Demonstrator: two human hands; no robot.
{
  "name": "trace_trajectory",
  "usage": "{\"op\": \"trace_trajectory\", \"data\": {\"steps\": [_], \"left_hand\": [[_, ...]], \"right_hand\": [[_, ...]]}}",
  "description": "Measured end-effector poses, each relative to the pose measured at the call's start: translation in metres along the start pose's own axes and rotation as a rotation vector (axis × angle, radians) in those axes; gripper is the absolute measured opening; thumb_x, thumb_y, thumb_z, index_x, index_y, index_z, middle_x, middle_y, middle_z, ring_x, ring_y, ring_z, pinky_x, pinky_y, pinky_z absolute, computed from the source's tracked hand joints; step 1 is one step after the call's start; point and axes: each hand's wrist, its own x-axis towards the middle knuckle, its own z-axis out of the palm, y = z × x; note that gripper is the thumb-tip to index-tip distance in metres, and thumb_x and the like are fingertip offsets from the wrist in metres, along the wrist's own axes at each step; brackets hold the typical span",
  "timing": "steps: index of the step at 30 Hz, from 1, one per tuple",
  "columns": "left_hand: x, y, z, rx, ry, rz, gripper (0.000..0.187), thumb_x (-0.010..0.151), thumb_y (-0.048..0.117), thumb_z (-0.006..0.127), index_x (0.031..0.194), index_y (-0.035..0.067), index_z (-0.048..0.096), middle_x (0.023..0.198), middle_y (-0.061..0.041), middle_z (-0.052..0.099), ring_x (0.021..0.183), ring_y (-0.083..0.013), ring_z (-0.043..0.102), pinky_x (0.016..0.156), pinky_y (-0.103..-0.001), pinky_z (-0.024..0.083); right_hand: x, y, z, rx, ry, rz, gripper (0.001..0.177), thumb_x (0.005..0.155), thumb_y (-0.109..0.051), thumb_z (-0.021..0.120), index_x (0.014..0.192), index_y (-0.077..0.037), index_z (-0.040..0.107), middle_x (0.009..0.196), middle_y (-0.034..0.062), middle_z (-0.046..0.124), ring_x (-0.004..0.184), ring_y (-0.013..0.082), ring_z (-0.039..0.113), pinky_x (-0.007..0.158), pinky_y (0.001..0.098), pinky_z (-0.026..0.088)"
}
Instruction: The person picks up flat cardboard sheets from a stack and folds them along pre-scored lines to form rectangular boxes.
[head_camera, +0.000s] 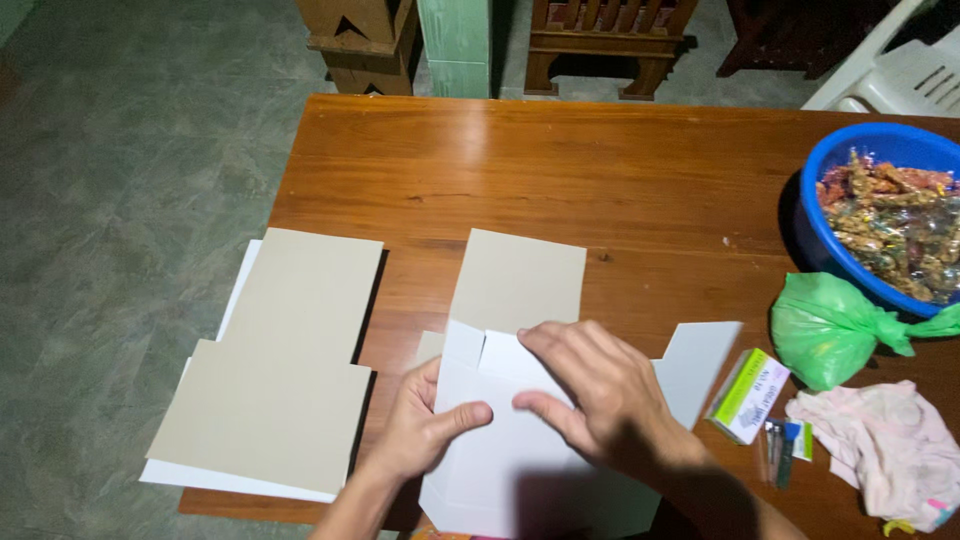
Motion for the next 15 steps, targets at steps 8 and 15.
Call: {"op": "trace_trajectory", "data": {"steps": [8,15], "left_hand": [[-0.036,-0.006,-0.011,0.126,0.152,0.054,0.044,0.084,0.005,0.079,0.123,0.002,0.059,0.112,-0.009,0.074,0.103,-0.0122,0.070,0.091,-0.030,0.057],[-0.043,0.003,-0.018,0.240,0.190,0.190,0.040,0.085,-0.002,0.077,0.121,-0.003,0.059,0.118,-0.003,0.064,0.100,-0.0101,0.064,0.088,-0.028,0.055]], "right_hand": [[-0.027,-0.003,0.054,-0.181,-0.090,-0.083,0.050,0.079,-0.035,0.079,0.117,-0.002,0.072,0.105,0.0129,0.069,0.105,0.0318,0.061,0.103,0.0582,0.037],[-0.033,-0.008,0.068,-0.117,-0.574,0.291,0.027,0.095,-0.042,0.071,0.095,-0.015,0.073,0.095,0.0050,0.070,0.106,0.0211,0.065,0.124,0.0471,0.034]]}}
